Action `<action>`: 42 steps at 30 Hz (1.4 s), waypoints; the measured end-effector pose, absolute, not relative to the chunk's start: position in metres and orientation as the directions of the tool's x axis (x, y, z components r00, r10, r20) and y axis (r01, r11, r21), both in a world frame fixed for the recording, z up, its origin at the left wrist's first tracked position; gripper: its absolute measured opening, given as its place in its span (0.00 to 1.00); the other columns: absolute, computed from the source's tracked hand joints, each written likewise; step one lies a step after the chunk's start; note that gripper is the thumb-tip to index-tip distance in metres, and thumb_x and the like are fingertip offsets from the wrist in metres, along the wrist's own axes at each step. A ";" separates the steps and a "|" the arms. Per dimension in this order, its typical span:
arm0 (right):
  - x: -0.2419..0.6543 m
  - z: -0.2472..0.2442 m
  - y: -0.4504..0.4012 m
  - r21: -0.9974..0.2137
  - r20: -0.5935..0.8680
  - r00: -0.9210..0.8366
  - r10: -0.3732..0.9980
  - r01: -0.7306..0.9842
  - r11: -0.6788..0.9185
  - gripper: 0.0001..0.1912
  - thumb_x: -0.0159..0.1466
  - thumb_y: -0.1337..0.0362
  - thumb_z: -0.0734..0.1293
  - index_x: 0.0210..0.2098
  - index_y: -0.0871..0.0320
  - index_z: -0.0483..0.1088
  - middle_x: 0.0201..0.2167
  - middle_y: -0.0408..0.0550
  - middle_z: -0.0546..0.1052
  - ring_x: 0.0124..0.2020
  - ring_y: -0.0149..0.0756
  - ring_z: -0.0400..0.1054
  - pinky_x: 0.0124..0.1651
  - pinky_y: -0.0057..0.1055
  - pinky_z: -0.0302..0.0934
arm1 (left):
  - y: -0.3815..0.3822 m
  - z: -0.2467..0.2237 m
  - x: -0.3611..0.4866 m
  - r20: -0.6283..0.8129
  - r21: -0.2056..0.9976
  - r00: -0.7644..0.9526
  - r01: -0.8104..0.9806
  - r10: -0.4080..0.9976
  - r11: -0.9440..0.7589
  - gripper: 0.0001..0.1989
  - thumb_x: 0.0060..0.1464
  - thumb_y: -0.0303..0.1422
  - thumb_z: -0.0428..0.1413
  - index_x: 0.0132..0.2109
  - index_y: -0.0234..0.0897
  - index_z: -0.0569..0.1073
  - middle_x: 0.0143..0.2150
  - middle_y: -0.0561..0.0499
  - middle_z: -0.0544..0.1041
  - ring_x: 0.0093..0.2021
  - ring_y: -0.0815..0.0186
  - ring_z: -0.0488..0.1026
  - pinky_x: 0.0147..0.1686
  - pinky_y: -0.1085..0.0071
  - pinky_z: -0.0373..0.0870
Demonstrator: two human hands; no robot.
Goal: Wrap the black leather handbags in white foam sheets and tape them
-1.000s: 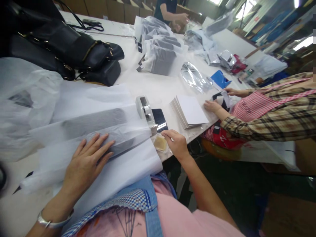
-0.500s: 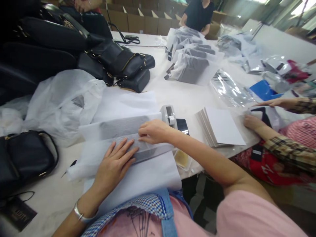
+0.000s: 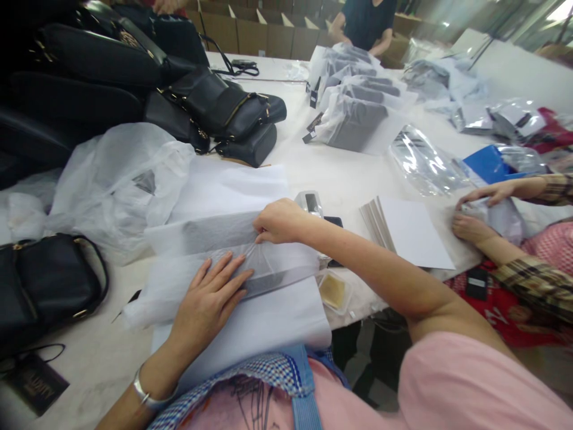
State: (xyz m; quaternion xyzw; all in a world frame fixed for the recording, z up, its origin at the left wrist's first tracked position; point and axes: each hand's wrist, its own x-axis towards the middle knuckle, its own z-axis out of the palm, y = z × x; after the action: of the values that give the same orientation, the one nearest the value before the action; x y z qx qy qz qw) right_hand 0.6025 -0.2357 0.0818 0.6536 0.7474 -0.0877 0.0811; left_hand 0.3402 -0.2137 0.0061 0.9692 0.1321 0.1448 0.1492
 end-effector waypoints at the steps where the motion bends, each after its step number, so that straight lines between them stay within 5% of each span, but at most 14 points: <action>1: 0.605 0.084 -0.237 -0.014 -0.223 -0.109 0.969 0.994 0.108 0.10 0.63 0.53 0.70 0.32 0.52 0.78 0.31 0.44 0.81 0.32 0.38 0.71 0.29 0.31 0.45 | -0.214 0.006 0.340 0.242 0.327 0.923 0.212 0.299 -0.921 0.17 0.65 0.32 0.53 0.60 0.44 0.72 0.68 0.50 0.66 0.68 0.51 0.60 0.65 0.43 0.58; 4: 0.610 0.095 -0.248 -0.060 -0.154 -0.068 0.986 0.996 0.060 0.09 0.63 0.55 0.70 0.33 0.53 0.78 0.31 0.43 0.81 0.31 0.36 0.70 0.30 0.30 0.47 | -0.214 0.006 0.340 0.247 0.321 0.922 0.213 0.299 -0.923 0.17 0.65 0.32 0.52 0.60 0.45 0.71 0.68 0.49 0.66 0.68 0.51 0.60 0.65 0.43 0.58; 8: 0.603 0.108 -0.267 -0.382 -0.164 -0.225 0.960 0.912 0.149 0.10 0.64 0.54 0.69 0.33 0.52 0.78 0.28 0.39 0.79 0.29 0.31 0.70 0.32 0.28 0.53 | -0.215 0.006 0.340 0.258 0.305 0.921 0.210 0.293 -0.929 0.17 0.65 0.33 0.53 0.60 0.44 0.71 0.68 0.49 0.66 0.68 0.51 0.60 0.65 0.43 0.58; 10: 0.595 0.105 -0.270 -0.439 -0.200 -0.294 0.934 0.879 0.183 0.09 0.64 0.55 0.69 0.32 0.52 0.79 0.26 0.39 0.79 0.28 0.31 0.69 0.31 0.27 0.53 | -0.215 0.006 0.340 0.263 0.301 0.921 0.204 0.287 -0.932 0.18 0.65 0.33 0.53 0.60 0.44 0.71 0.68 0.49 0.66 0.69 0.51 0.60 0.65 0.43 0.58; 18: 0.578 0.076 -0.241 -0.044 -0.290 -0.225 0.930 0.974 0.222 0.09 0.61 0.54 0.72 0.31 0.52 0.80 0.30 0.46 0.82 0.33 0.40 0.74 0.28 0.31 0.48 | -0.215 0.005 0.340 0.242 0.310 0.924 0.216 0.297 -0.926 0.18 0.64 0.32 0.54 0.60 0.44 0.71 0.68 0.50 0.64 0.69 0.51 0.59 0.66 0.43 0.57; 26: 0.594 0.074 -0.231 0.053 -0.260 -0.140 0.955 0.986 0.159 0.23 0.58 0.39 0.70 0.31 0.53 0.79 0.26 0.50 0.80 0.30 0.41 0.73 0.30 0.31 0.50 | -0.215 0.005 0.340 0.267 0.308 0.917 0.210 0.296 -0.928 0.18 0.64 0.31 0.53 0.60 0.44 0.71 0.68 0.48 0.66 0.69 0.51 0.59 0.66 0.43 0.58; 29: 0.617 0.069 -0.232 0.032 -0.163 -0.006 0.987 0.999 0.012 0.23 0.55 0.39 0.72 0.30 0.53 0.78 0.27 0.49 0.81 0.32 0.42 0.73 0.31 0.31 0.52 | -0.213 0.005 0.339 0.265 0.283 0.922 0.205 0.282 -0.937 0.19 0.64 0.32 0.53 0.61 0.44 0.71 0.68 0.48 0.65 0.69 0.51 0.59 0.65 0.43 0.59; 33: 0.647 0.072 -0.272 0.027 0.035 0.331 0.943 0.943 -0.332 0.11 0.65 0.55 0.68 0.39 0.54 0.78 0.36 0.49 0.82 0.37 0.41 0.74 0.35 0.32 0.56 | -0.213 0.005 0.339 0.276 0.249 0.926 0.192 0.259 -0.949 0.19 0.64 0.31 0.53 0.61 0.44 0.70 0.68 0.48 0.65 0.69 0.51 0.58 0.65 0.43 0.59; 37: 0.649 0.062 -0.349 -0.311 0.271 0.606 0.748 0.791 -0.527 0.13 0.65 0.57 0.67 0.47 0.53 0.76 0.46 0.50 0.80 0.48 0.44 0.72 0.51 0.38 0.61 | -0.213 0.001 0.339 0.304 0.228 0.920 0.181 0.247 -0.957 0.19 0.65 0.32 0.52 0.61 0.44 0.70 0.68 0.48 0.65 0.69 0.51 0.58 0.64 0.43 0.59; 40: 0.632 0.042 -0.394 -0.680 0.145 0.801 0.581 0.507 -0.530 0.14 0.58 0.54 0.72 0.40 0.54 0.80 0.55 0.53 0.75 0.61 0.50 0.63 0.66 0.44 0.49 | -0.212 -0.002 0.339 0.323 0.213 0.918 0.165 0.229 -0.963 0.19 0.65 0.32 0.52 0.61 0.44 0.70 0.68 0.47 0.64 0.69 0.50 0.58 0.64 0.42 0.58; 42: 0.620 0.028 -0.409 -0.818 -0.004 0.852 0.523 0.298 -0.492 0.14 0.56 0.51 0.74 0.34 0.54 0.81 0.58 0.56 0.73 0.64 0.52 0.59 0.68 0.46 0.43 | -0.211 -0.004 0.338 0.333 0.202 0.919 0.151 0.213 -0.968 0.19 0.65 0.33 0.52 0.62 0.43 0.69 0.69 0.46 0.64 0.69 0.49 0.58 0.64 0.42 0.59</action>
State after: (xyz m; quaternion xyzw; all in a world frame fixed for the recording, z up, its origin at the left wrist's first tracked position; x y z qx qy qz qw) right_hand 0.6195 -0.4087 0.0282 0.8543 0.2404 -0.1273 -0.4430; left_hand 0.3383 -0.2109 -0.0037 0.9757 0.0931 0.1788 0.0865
